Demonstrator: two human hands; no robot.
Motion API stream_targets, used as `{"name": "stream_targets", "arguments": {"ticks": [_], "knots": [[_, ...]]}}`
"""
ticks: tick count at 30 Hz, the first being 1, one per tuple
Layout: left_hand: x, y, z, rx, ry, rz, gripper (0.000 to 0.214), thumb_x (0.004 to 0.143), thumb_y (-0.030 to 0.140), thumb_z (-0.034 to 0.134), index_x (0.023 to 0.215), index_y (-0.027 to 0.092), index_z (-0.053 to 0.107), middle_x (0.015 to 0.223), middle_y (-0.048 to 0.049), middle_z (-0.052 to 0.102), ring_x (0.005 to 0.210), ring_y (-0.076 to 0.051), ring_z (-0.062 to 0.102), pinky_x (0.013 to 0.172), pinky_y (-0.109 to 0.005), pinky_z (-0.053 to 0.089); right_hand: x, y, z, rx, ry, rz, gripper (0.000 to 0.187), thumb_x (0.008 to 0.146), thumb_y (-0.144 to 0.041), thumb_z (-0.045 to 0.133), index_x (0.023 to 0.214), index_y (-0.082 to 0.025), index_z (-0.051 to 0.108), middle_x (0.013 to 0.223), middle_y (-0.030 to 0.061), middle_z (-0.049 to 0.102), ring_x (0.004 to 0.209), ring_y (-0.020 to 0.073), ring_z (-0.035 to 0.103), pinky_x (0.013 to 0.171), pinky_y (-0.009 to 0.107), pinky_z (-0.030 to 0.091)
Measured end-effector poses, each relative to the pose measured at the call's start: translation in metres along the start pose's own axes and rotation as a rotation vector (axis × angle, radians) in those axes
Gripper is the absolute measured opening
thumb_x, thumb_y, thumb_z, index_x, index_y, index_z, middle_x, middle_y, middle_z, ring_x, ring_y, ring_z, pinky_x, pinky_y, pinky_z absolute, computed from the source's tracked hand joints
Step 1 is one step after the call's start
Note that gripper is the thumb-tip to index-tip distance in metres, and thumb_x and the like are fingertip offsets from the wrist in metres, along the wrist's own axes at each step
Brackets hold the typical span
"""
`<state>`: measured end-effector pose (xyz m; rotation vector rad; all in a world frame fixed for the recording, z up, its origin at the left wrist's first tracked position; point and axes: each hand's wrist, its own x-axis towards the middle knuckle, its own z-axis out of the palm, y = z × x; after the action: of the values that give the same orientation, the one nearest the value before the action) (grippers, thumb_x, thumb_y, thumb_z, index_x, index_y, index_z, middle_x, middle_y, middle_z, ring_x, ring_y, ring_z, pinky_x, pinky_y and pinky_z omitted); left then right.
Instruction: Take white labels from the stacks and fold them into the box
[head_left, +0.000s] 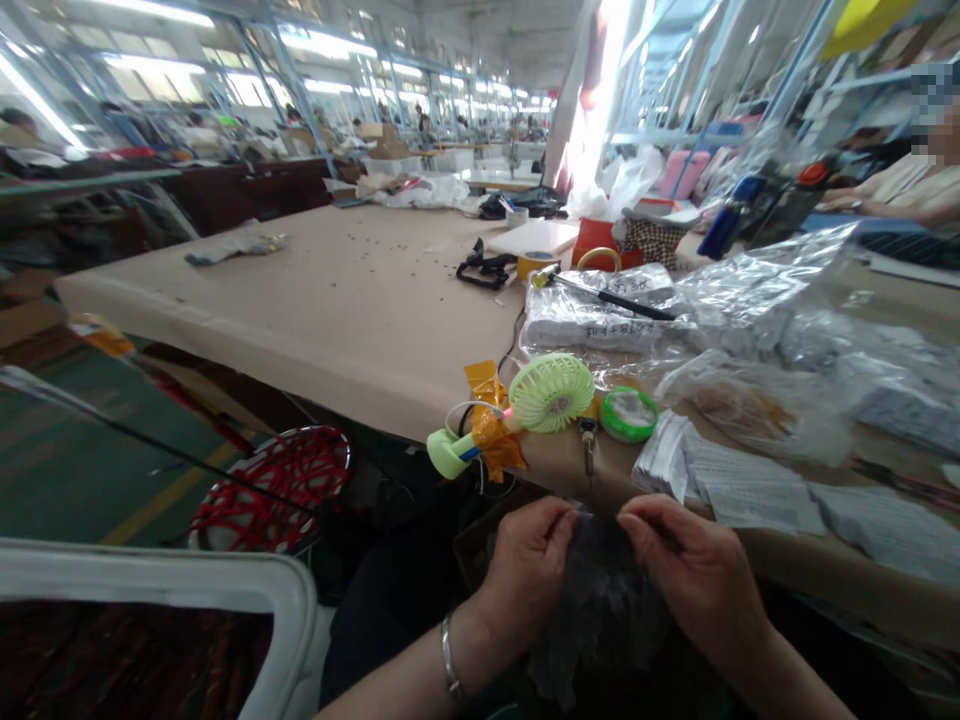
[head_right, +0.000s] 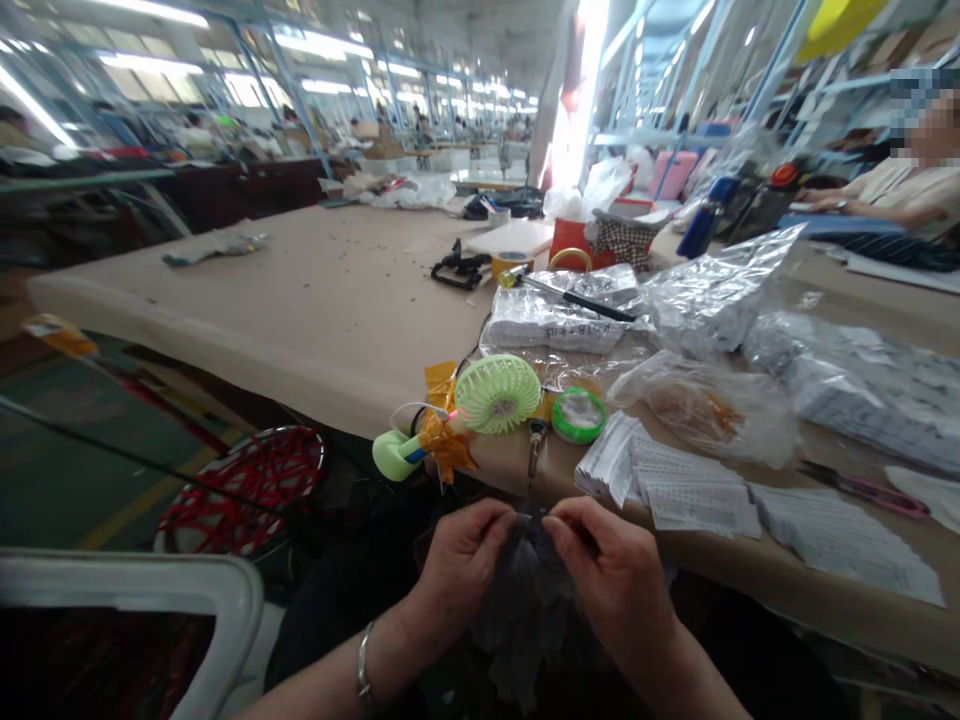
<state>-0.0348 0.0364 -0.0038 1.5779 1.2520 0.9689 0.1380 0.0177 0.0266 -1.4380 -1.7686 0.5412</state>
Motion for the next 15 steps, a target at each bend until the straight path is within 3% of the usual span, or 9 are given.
{"name": "stream_targets", "arguments": {"ticks": [2, 5, 7, 9, 12, 15], "knots": [[-0.001, -0.009, -0.001, 0.014, 0.022, -0.015, 0.022, 0.085, 0.028, 0.051, 0.09, 0.02, 0.07, 0.085, -0.0034, 0.071, 0.078, -0.017, 0.062, 0.072, -0.024, 0.045, 0.015, -0.001, -0.018, -0.189, 0.103, -0.18, 0.012, 0.088, -0.03, 0.052, 0.083, -0.022, 0.061, 0.07, 0.0003, 0.062, 0.061, 0.0136, 0.057, 0.059, 0.024, 0.046], [-0.003, -0.018, -0.003, 0.068, 0.047, -0.015, 0.025, 0.083, 0.025, 0.054, 0.103, 0.021, 0.068, 0.104, -0.005, 0.07, 0.095, -0.02, 0.062, 0.087, -0.028, 0.043, 0.047, 0.004, -0.037, -0.513, 0.201, -0.344, 0.022, 0.088, -0.031, 0.05, 0.1, -0.019, 0.064, 0.098, 0.0093, 0.065, 0.096, 0.0242, 0.058, 0.084, 0.036, 0.046], [-0.006, -0.02, -0.003, 0.101, 0.032, -0.027, 0.023, 0.083, 0.025, 0.053, 0.099, 0.021, 0.07, 0.098, -0.0049, 0.071, 0.092, -0.02, 0.063, 0.084, -0.028, 0.044, 0.066, 0.011, -0.041, -0.706, 0.165, -0.35, 0.032, 0.087, -0.034, 0.051, 0.111, -0.018, 0.062, 0.119, 0.0127, 0.06, 0.116, 0.0318, 0.047, 0.096, 0.048, 0.038], [-0.011, -0.02, -0.003, 0.124, 0.012, -0.047, 0.021, 0.083, 0.026, 0.053, 0.091, 0.02, 0.071, 0.09, -0.0044, 0.071, 0.085, -0.019, 0.063, 0.078, -0.027, 0.045, 0.077, 0.02, -0.04, -0.802, 0.089, -0.346, 0.031, 0.088, -0.035, 0.05, 0.112, -0.021, 0.063, 0.128, 0.0105, 0.056, 0.124, 0.0339, 0.04, 0.099, 0.054, 0.031], [-0.018, -0.019, -0.001, 0.136, -0.014, -0.075, 0.02, 0.082, 0.026, 0.053, 0.085, 0.02, 0.072, 0.082, -0.0038, 0.071, 0.078, -0.018, 0.063, 0.073, -0.026, 0.044, 0.077, 0.03, -0.042, -0.736, 0.085, -0.362, 0.029, 0.089, -0.034, 0.048, 0.11, -0.022, 0.064, 0.127, 0.0092, 0.057, 0.123, 0.031, 0.043, 0.1, 0.053, 0.032], [-0.022, -0.02, 0.003, 0.11, -0.031, -0.098, 0.02, 0.081, 0.024, 0.052, 0.081, 0.019, 0.072, 0.078, -0.0032, 0.071, 0.075, -0.018, 0.063, 0.071, -0.025, 0.044, 0.06, 0.039, -0.054, -0.509, 0.289, -0.336, 0.027, 0.088, -0.035, 0.05, 0.107, -0.02, 0.062, 0.113, 0.0105, 0.062, 0.11, 0.0259, 0.054, 0.095, 0.044, 0.042]]}}
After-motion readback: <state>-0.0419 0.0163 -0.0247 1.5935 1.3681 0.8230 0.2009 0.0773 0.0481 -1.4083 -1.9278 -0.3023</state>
